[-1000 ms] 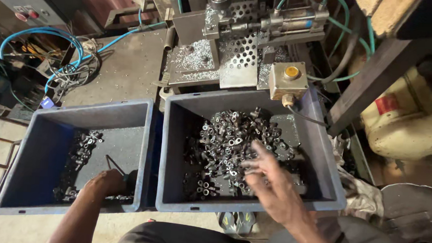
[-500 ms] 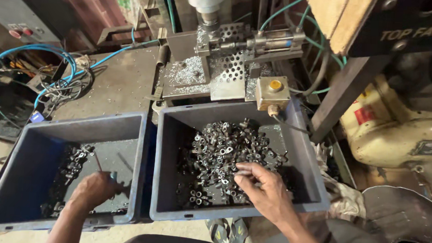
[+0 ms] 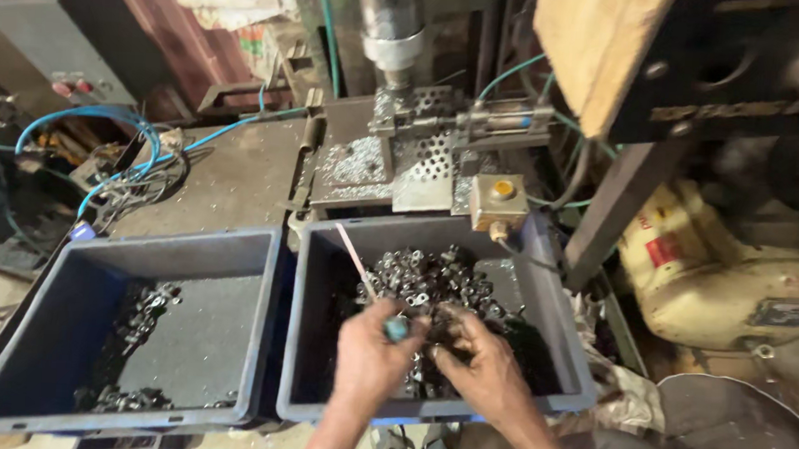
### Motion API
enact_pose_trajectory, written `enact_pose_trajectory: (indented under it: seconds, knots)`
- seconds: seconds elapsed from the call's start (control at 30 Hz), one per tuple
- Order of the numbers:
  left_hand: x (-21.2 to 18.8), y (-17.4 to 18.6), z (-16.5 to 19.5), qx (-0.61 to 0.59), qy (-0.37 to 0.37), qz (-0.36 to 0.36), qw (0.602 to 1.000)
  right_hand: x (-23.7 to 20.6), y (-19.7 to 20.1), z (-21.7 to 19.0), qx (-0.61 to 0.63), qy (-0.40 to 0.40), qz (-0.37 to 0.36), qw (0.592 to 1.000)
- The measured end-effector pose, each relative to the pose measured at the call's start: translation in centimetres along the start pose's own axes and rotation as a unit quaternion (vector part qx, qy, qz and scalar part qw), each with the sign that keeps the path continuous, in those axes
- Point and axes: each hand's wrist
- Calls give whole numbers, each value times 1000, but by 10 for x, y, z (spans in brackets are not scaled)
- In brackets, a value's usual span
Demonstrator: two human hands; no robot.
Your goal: The person repeatedly picks small metal parts from a bin, places them into a drill press fixture, and removes them after machining. The person uses a small tool to assist in handling the parts and transfers them between two bins during the process.
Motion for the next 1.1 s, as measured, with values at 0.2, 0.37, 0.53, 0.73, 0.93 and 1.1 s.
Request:
enact_pose_trajectory:
  seconds: [0.2, 0.37, 0.53, 0.73, 0.93, 1.1]
  knots:
    - [-10, -38, 14, -10, -58, 57, 997, -1, 4, 22, -39, -55, 29, 997]
    - [-12, -39, 12, -4, -48, 49, 998, 4, 4, 27, -74, 26, 29, 996]
    - [-15, -41, 10, 30, -50, 19, 998, -4, 2, 11, -165, 58, 86, 981]
    - [-25, 9, -21, 84, -36, 38, 995, 13, 27, -22, -415, 32, -57, 907]
    - [-30, 30, -40, 32, 18, 52, 998, 26, 53, -24, -487, -63, -189, 850]
    - [-28, 31, -49, 66, -108, 62, 990, 23, 70, -9, -473, -53, -106, 873]
Point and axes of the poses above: each hand's wrist, its own x-axis towards the middle knuckle, its own y-axis out of the back of the hand, z = x × y, and after that the axes turned 5 degrees about y, right-handed
